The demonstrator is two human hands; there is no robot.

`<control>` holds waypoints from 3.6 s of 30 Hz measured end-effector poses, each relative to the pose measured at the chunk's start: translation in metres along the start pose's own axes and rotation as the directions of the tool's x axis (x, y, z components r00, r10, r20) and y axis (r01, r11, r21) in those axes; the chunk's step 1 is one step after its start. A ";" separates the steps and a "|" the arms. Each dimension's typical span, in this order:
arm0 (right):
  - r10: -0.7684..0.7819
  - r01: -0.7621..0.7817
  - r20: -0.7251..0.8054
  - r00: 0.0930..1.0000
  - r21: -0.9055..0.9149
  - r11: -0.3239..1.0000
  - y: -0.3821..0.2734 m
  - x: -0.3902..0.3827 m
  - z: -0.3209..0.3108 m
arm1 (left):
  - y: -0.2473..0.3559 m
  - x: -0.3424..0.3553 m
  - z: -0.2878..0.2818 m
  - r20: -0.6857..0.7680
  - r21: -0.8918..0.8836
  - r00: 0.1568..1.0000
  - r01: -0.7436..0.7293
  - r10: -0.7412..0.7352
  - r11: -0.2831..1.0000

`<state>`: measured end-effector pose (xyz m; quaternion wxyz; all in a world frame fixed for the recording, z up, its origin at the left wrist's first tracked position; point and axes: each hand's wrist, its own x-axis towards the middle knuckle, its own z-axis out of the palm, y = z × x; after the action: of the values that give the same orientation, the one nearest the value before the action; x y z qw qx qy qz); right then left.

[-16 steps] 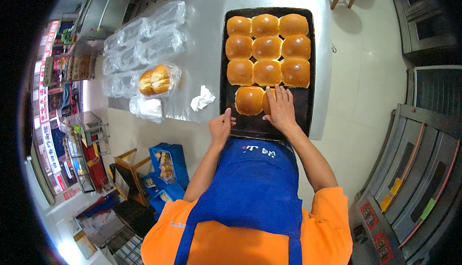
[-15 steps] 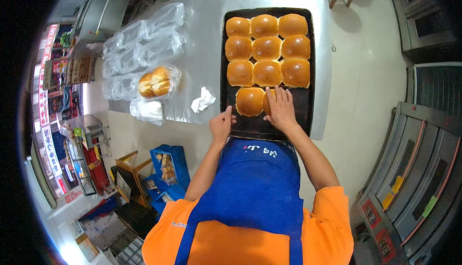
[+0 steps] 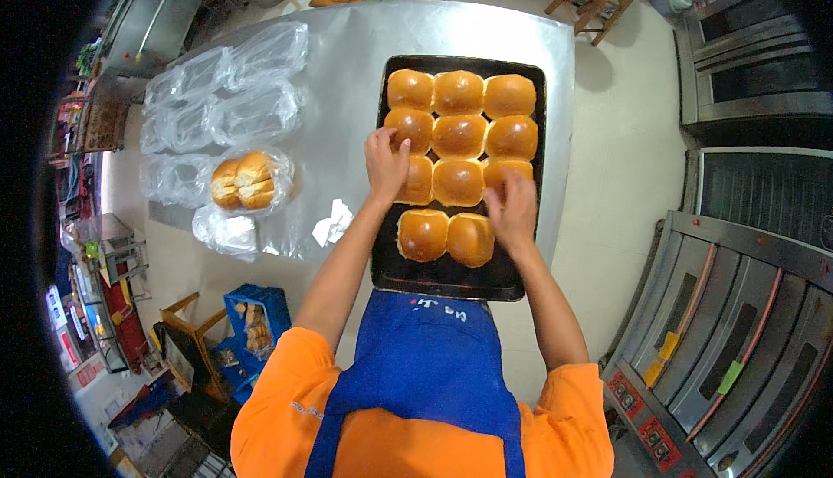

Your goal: The person picks up a tray of baked bread rolls from a rack, brings it to a counter, and pulls the rolls apart by hand to arrange them on a plastic-covered surface.

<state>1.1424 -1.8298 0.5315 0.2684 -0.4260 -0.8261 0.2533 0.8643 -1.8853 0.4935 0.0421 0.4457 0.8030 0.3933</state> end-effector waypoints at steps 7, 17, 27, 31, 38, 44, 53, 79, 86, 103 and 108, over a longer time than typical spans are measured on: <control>0.335 -0.312 -0.014 0.942 -0.404 0.860 0.065 0.123 0.014 | -0.004 0.042 0.020 0.123 0.078 0.955 0.263 -0.271 0.962; 0.701 -0.588 0.185 0.689 -0.424 0.689 0.075 0.187 0.010 | 0.001 0.078 0.019 0.270 -0.275 0.824 0.561 -0.498 0.781; 0.822 -0.763 0.249 0.513 0.571 0.303 0.072 0.173 0.024 | -0.022 0.114 0.025 0.584 -0.429 0.605 0.796 -0.542 0.427; 0.784 -0.789 0.411 0.466 0.595 0.157 0.076 0.176 0.002 | -0.022 0.120 0.012 0.711 -0.496 0.507 0.853 -0.486 0.163; 0.576 -0.624 0.350 0.738 0.030 0.781 0.085 0.180 -0.036 | -0.017 0.125 0.007 0.903 -0.384 0.334 0.910 -0.272 -0.154; 0.289 -0.389 0.403 0.868 0.192 0.901 0.073 0.186 -0.038 | -0.022 0.120 0.010 0.932 -0.352 0.326 0.916 -0.158 -0.190; 0.419 -0.516 0.760 0.496 -0.130 0.847 0.066 0.189 0.004 | -0.032 0.113 0.005 0.942 -0.304 0.323 0.936 0.089 -0.179; -0.279 0.178 0.601 0.749 0.224 0.958 -0.059 0.161 0.059 | -0.029 0.131 0.019 0.900 -0.388 0.434 0.836 -0.035 0.388; -0.498 0.381 0.450 0.741 0.329 0.864 -0.065 0.128 0.011 | -0.041 0.115 0.020 0.916 -0.305 0.371 0.890 -0.151 0.338; 0.602 -0.559 0.070 0.796 -0.299 0.773 0.043 0.047 0.024 | -0.040 -0.019 -0.037 0.909 -0.386 0.413 0.882 -0.050 0.271; 0.649 -0.633 0.117 0.751 -0.147 0.760 0.029 0.059 -0.005 | -0.024 -0.012 -0.059 0.861 -0.453 0.502 0.828 -0.078 0.330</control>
<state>1.1334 -1.7643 0.5301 0.0765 -0.6742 -0.6598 0.3228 0.8305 -1.9365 0.5148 0.6811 0.1981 0.5101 0.4865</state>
